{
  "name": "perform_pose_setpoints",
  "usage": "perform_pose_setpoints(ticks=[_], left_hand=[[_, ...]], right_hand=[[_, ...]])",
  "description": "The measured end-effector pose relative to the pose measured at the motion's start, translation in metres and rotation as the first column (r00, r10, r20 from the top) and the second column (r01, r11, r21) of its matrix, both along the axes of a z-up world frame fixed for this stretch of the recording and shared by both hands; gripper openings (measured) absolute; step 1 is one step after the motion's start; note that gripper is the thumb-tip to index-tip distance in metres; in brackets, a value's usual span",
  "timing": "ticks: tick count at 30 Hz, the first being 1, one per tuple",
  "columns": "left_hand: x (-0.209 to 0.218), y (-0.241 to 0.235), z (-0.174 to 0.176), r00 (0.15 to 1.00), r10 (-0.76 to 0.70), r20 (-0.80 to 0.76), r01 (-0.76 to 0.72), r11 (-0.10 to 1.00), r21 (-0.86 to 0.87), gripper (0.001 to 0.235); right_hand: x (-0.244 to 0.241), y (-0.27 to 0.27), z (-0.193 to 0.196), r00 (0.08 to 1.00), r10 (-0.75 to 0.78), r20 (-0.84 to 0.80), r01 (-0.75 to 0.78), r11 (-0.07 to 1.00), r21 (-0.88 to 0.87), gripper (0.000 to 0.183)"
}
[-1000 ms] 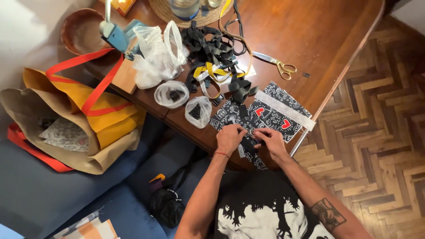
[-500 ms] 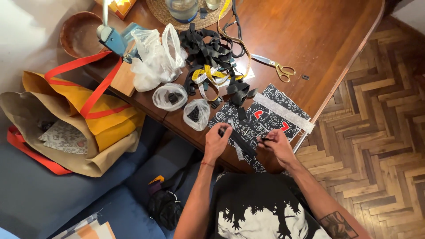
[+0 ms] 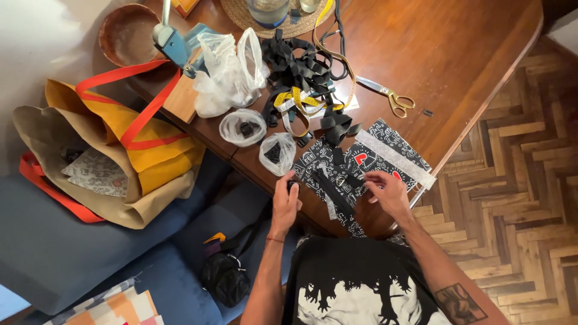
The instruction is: Cutting fabric and assembling plastic buckles onto straps on a workshop table
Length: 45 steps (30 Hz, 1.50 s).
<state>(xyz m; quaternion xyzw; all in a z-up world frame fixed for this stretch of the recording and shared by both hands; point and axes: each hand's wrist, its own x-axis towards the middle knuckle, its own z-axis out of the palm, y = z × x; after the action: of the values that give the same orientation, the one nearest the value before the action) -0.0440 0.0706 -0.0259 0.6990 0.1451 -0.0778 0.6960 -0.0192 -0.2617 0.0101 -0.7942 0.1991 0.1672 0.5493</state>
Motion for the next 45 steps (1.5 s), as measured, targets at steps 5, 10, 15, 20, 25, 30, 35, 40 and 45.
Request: perform_pose_setpoints(ticks=[5,10,15,20,25,30,35,40,45], left_hand=[[0.023,0.037,0.019,0.963,0.259,0.079,-0.268,0.953,0.139,0.058],[0.092,0.099,0.004,0.887,0.421,0.19,-0.462,0.791,0.401,0.043],[0.175,0.141,-0.022,0.959,0.232,0.161,-0.281,0.83,0.481,0.046],[0.188,0.146,-0.032,0.981,0.12,0.151,-0.181,0.85,0.495,0.05],[0.175,0.145,-0.006,0.942,0.191,0.274,-0.302,0.837,0.456,0.048],[0.204,0.141,0.006,0.802,0.208,0.56,-0.513,0.72,0.467,0.024],[0.251,0.137,0.03,0.77,0.2,0.606,-0.499,0.781,0.376,0.037],[0.258,0.152,0.026,0.845,0.311,0.435,-0.44,0.867,0.235,0.027],[0.245,0.178,0.027,0.904,0.095,0.417,-0.291,0.852,0.436,0.07]], right_hand=[[-0.003,-0.022,0.009,0.997,-0.066,0.026,0.064,0.996,0.064,0.037],[0.0,-0.025,0.014,0.993,-0.118,-0.011,0.118,0.982,0.146,0.04],[0.023,0.01,0.026,0.999,-0.032,-0.023,0.036,0.977,0.21,0.044],[0.081,0.059,0.045,0.99,0.143,-0.016,-0.137,0.97,0.202,0.043],[0.16,0.127,0.078,0.963,0.269,0.024,-0.268,0.939,0.216,0.044],[0.23,0.236,0.112,0.709,0.637,0.302,-0.641,0.761,-0.101,0.037],[0.341,0.307,0.028,0.549,0.681,0.484,-0.486,0.732,-0.478,0.075],[0.405,0.35,0.041,0.154,0.93,0.335,-0.384,0.369,-0.846,0.044],[0.397,0.337,0.064,0.091,0.951,0.296,-0.783,0.253,-0.569,0.027]])
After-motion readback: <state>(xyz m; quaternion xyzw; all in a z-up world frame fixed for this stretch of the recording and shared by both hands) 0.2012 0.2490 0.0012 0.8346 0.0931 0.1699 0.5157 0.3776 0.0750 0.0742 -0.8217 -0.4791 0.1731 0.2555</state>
